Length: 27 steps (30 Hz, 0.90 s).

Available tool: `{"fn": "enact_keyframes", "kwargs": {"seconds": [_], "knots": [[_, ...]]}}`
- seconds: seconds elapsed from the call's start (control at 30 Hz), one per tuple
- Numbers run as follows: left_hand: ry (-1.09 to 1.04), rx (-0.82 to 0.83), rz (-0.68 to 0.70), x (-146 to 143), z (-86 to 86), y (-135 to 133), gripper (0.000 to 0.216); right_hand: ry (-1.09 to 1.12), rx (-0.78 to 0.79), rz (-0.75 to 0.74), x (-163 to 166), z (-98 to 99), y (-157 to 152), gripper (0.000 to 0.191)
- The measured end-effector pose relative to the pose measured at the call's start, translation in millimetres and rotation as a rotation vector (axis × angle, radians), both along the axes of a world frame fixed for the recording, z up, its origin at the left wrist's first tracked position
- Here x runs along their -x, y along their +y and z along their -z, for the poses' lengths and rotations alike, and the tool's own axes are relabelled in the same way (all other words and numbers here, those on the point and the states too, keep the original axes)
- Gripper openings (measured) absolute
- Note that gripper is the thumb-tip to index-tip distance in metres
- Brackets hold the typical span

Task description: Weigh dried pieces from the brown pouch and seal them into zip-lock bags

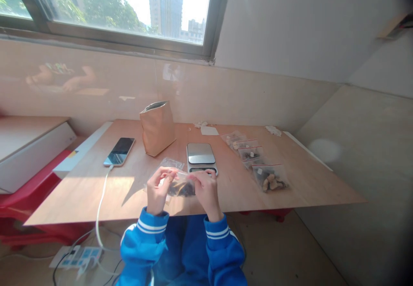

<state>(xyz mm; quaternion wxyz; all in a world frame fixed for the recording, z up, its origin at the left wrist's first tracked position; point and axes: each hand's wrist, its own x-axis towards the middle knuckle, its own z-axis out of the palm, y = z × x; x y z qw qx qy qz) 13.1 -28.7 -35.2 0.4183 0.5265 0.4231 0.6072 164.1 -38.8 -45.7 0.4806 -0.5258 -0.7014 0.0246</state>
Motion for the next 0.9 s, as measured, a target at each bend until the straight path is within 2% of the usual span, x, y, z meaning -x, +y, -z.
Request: {"fn": "enact_keyframes", "kwargs": {"seconds": [0.07,0.23,0.43,0.57,0.73,0.9], "knots": [[0.019,-0.008,-0.005,2,-0.2,0,0.022,0.01,-0.022,-0.002,1,0.7,0,0.035],[0.026,0.013,-0.091,6,2.0,3,0.024,-0.008,-0.02,-0.012,-3,1.0,3,0.019],[0.125,0.024,-0.146,15,6.8,8,0.023,-0.073,-0.101,0.048,-11,-0.7,7,0.027],[0.027,-0.007,-0.172,12,8.4,8,0.02,-0.029,-0.027,-0.007,-15,-0.9,7,0.022],[0.052,-0.175,-0.321,6,6.2,3,0.015,0.087,0.057,-0.086,-26,4.2,8,0.037],[-0.174,-0.048,-0.371,0,4.3,2,0.014,0.419,0.239,-0.124,-30,11.7,2,0.035]]}}
